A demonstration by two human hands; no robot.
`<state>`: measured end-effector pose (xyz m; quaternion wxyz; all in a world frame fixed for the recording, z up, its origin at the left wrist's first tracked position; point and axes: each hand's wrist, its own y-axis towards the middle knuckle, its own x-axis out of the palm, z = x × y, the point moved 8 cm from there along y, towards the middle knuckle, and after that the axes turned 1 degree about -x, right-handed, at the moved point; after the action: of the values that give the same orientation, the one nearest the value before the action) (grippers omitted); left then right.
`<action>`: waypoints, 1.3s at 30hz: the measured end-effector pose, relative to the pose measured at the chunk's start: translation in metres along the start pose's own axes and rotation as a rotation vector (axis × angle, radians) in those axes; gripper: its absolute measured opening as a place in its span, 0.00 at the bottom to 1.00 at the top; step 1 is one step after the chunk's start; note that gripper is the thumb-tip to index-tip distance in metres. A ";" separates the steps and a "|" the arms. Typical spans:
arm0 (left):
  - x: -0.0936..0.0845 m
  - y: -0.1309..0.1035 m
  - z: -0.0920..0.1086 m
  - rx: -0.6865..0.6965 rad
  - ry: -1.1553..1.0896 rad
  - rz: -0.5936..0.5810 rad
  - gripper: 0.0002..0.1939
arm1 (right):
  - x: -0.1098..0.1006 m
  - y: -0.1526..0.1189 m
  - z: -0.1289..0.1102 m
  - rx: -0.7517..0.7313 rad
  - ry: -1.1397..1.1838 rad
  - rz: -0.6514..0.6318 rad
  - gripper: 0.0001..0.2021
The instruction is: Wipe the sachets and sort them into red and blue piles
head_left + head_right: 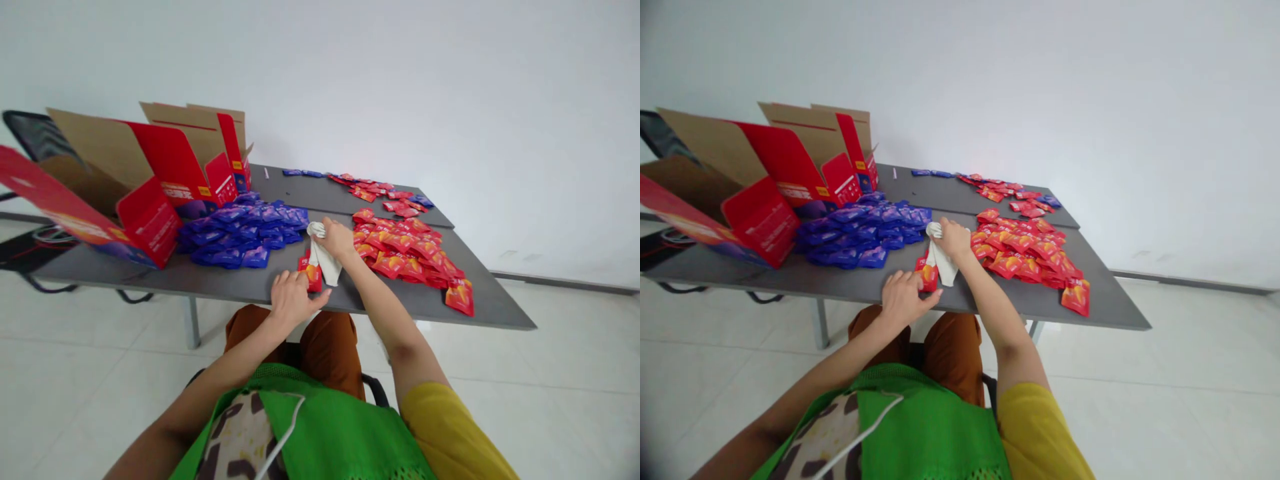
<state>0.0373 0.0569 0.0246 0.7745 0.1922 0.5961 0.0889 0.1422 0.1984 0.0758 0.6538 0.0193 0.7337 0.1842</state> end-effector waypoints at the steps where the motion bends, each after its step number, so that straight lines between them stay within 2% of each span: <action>1: -0.001 0.003 0.001 -0.032 0.031 -0.027 0.31 | -0.011 0.000 0.003 -0.003 0.030 0.054 0.20; 4: -0.002 0.011 0.005 -0.096 0.103 -0.080 0.37 | -0.046 -0.011 0.007 -0.055 0.141 0.236 0.21; 8: 0.002 0.018 0.010 -0.084 0.130 -0.133 0.26 | -0.087 -0.044 0.011 -0.100 0.306 0.441 0.22; 11: -0.003 0.024 -0.001 -0.116 0.125 -0.170 0.21 | -0.096 -0.069 0.009 -0.154 0.415 0.468 0.20; 15: -0.006 0.035 -0.026 -0.121 0.080 -0.290 0.24 | -0.084 -0.091 -0.004 -0.290 0.468 0.341 0.20; 20: 0.012 0.037 -0.038 -0.039 -0.078 -0.467 0.20 | -0.050 -0.104 -0.025 -0.264 0.516 0.188 0.21; 22: 0.018 0.036 -0.039 -0.040 -0.123 -0.469 0.16 | -0.035 -0.106 -0.039 -0.270 0.536 0.134 0.21; 25: 0.018 0.037 -0.041 -0.029 -0.110 -0.405 0.16 | -0.014 -0.103 -0.052 -0.233 0.557 0.063 0.20; 29: 0.022 0.036 -0.039 -0.017 -0.018 -0.466 0.20 | 0.008 -0.101 -0.039 -0.062 0.526 0.008 0.16; 32: 0.021 0.037 -0.032 -0.008 0.048 -0.472 0.23 | 0.017 -0.105 -0.022 0.036 0.369 -0.019 0.13; 36: 0.023 0.036 -0.026 -0.027 0.099 -0.494 0.22 | 0.019 -0.104 0.000 0.210 0.139 -0.022 0.16; 39: 0.024 0.035 -0.026 -0.015 0.102 -0.492 0.20 | 0.014 -0.097 0.010 0.308 0.004 -0.007 0.12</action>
<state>0.0226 0.1025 0.0115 0.7432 0.0308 0.6625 -0.0884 0.1700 0.1141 0.0332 0.6423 0.1164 0.7545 0.0675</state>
